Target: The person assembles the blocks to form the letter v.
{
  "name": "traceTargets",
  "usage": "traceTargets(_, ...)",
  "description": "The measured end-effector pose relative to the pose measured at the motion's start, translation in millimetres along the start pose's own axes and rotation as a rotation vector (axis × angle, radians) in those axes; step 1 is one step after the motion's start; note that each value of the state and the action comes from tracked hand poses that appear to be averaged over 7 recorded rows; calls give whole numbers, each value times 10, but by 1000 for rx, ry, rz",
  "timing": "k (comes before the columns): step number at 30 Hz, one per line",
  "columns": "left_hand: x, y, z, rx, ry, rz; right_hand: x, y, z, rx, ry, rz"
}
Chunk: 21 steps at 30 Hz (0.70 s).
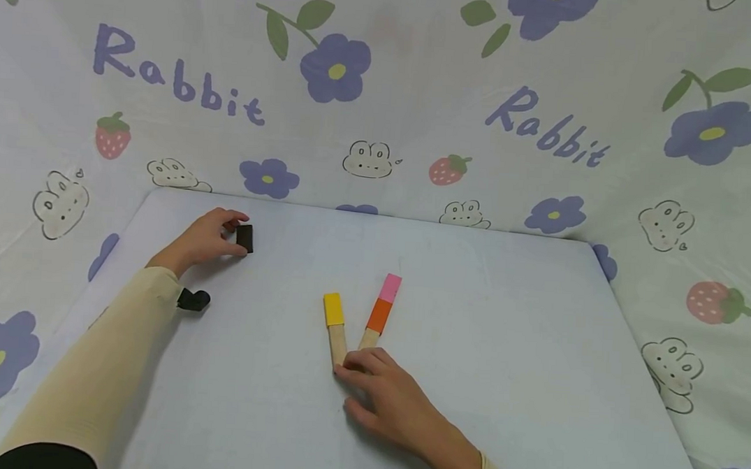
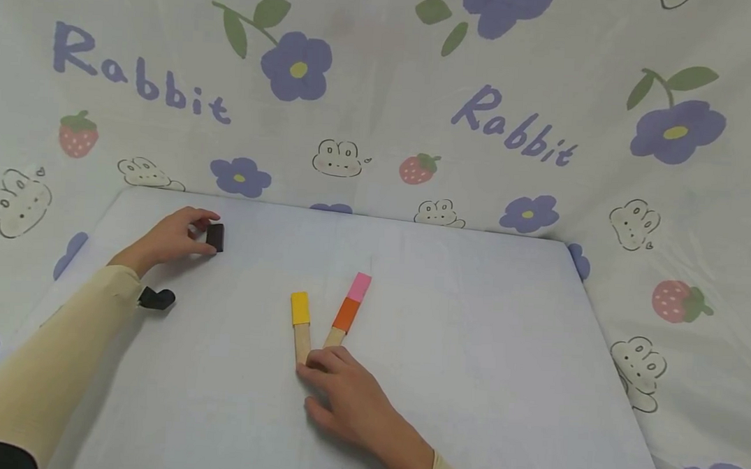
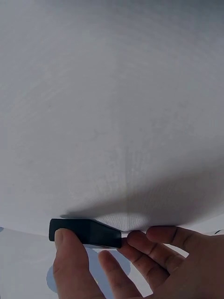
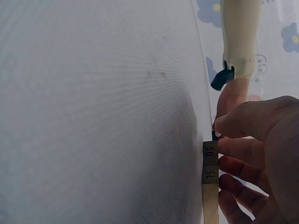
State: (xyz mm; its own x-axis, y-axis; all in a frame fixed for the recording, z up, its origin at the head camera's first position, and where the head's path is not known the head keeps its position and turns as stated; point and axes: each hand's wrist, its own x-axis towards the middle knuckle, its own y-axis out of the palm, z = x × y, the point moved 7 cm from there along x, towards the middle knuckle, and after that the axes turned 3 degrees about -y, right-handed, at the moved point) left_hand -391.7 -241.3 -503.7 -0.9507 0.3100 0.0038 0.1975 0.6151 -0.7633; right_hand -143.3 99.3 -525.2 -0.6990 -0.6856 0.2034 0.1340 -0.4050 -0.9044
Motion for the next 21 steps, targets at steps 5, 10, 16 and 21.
traceTargets(5,11,21,23,13,-7,12,-5,3,-2,-3,-8,-1)
traceTargets(10,15,20,16,-5,1,16,-1,-22,16,-5,-17,-9)
traceTargets(16,16,33,29,-22,-1,13,0,-34,31,0,-23,-17)
traceTargets(21,32,45,58,-17,-2,14,8,-40,37,-9,-26,-18)
